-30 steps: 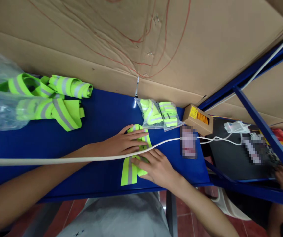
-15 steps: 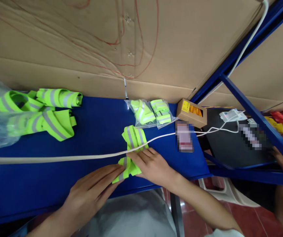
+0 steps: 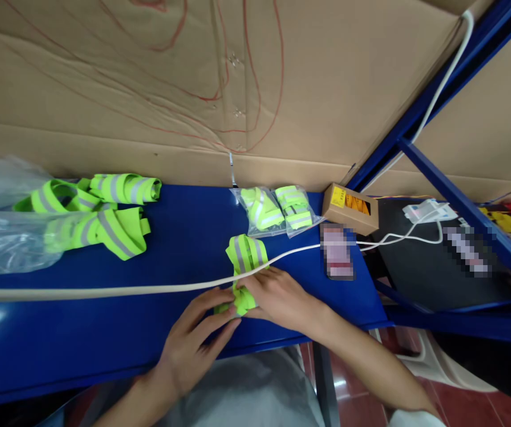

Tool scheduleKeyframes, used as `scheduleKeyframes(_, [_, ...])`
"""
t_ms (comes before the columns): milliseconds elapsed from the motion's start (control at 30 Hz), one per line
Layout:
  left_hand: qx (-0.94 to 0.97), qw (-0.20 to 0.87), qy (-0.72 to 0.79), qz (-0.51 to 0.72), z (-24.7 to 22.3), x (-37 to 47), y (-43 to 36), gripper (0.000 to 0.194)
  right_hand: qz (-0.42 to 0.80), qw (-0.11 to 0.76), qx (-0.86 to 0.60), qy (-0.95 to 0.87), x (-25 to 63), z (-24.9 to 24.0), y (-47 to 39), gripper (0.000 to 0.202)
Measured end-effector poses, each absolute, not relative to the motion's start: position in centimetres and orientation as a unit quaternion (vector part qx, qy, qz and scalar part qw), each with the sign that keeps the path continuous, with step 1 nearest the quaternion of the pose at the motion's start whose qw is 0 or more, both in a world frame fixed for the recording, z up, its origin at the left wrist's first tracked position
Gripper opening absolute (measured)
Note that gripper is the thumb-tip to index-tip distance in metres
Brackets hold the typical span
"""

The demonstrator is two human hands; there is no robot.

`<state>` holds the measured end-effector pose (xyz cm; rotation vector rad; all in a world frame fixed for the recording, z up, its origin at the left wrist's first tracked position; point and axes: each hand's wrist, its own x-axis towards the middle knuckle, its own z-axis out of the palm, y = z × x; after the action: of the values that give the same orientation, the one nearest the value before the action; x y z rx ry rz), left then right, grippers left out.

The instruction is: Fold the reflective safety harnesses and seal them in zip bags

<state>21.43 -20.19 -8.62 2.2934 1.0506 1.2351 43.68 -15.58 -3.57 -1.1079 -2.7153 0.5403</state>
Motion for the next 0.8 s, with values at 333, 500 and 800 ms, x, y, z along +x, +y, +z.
scheduleKeyframes(333, [0.826,0.235,0.345,0.378,-8.6,21.8,-19.0,0.013,0.067,0.206,-0.307,-0.927,43.9,-6.2,-16.7,0.062])
scheduleKeyframes(500, [0.784,0.330,0.408,0.333,-7.3,22.2,-17.5,0.019,0.098,0.170,-0.340,-0.920,44.2,-5.1,-16.3,0.042])
scheduleKeyframes(800, [0.836,0.246,0.376,0.314,-7.0,23.0,-14.8,0.015,0.028,0.214,-0.364,-0.906,43.6,-5.7,-13.2,0.034])
